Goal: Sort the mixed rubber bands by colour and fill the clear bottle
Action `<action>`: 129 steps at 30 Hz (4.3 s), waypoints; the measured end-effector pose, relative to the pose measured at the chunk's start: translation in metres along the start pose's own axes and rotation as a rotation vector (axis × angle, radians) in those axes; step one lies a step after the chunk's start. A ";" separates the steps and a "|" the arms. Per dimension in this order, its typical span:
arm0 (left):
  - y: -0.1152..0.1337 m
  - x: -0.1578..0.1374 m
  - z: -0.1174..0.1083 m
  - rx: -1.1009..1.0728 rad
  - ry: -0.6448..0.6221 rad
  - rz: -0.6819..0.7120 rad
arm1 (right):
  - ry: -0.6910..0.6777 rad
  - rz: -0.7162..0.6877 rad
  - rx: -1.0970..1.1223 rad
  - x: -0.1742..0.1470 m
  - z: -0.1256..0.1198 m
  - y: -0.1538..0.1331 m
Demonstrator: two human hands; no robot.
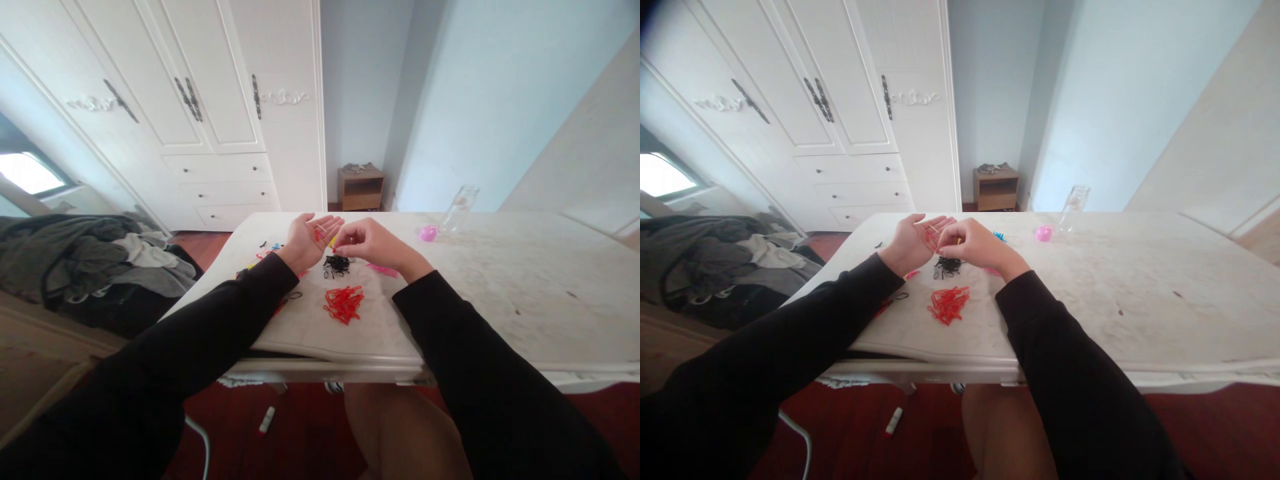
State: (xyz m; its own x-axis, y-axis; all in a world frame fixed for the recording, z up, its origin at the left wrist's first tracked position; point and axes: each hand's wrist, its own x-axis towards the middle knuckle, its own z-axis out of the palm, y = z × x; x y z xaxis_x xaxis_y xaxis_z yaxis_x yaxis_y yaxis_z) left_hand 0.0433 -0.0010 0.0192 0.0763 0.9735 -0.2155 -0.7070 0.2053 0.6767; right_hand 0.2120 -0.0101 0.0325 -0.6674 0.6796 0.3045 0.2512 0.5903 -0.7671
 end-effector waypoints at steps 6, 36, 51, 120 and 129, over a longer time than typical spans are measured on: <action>0.003 -0.003 0.001 -0.056 0.000 -0.002 | -0.531 0.137 -0.020 -0.009 -0.003 -0.009; -0.008 0.001 -0.002 0.100 -0.113 -0.105 | 0.021 0.047 0.137 -0.007 -0.001 -0.008; -0.005 -0.006 -0.002 0.112 -0.251 -0.138 | 0.344 -0.032 -0.372 0.004 0.012 0.013; 0.104 0.003 -0.118 1.660 -0.115 0.276 | 0.692 0.210 -0.226 -0.077 -0.045 0.087; 0.090 -0.003 -0.109 1.790 -0.163 0.504 | 0.672 0.214 -0.223 -0.077 -0.044 0.083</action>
State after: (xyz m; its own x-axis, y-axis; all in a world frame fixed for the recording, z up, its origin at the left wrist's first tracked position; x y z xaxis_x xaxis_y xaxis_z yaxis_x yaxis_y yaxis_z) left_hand -0.0974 0.0034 0.0044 0.2560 0.9452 0.2026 0.7949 -0.3251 0.5122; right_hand 0.3150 0.0054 -0.0303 -0.0327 0.8676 0.4963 0.5123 0.4409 -0.7370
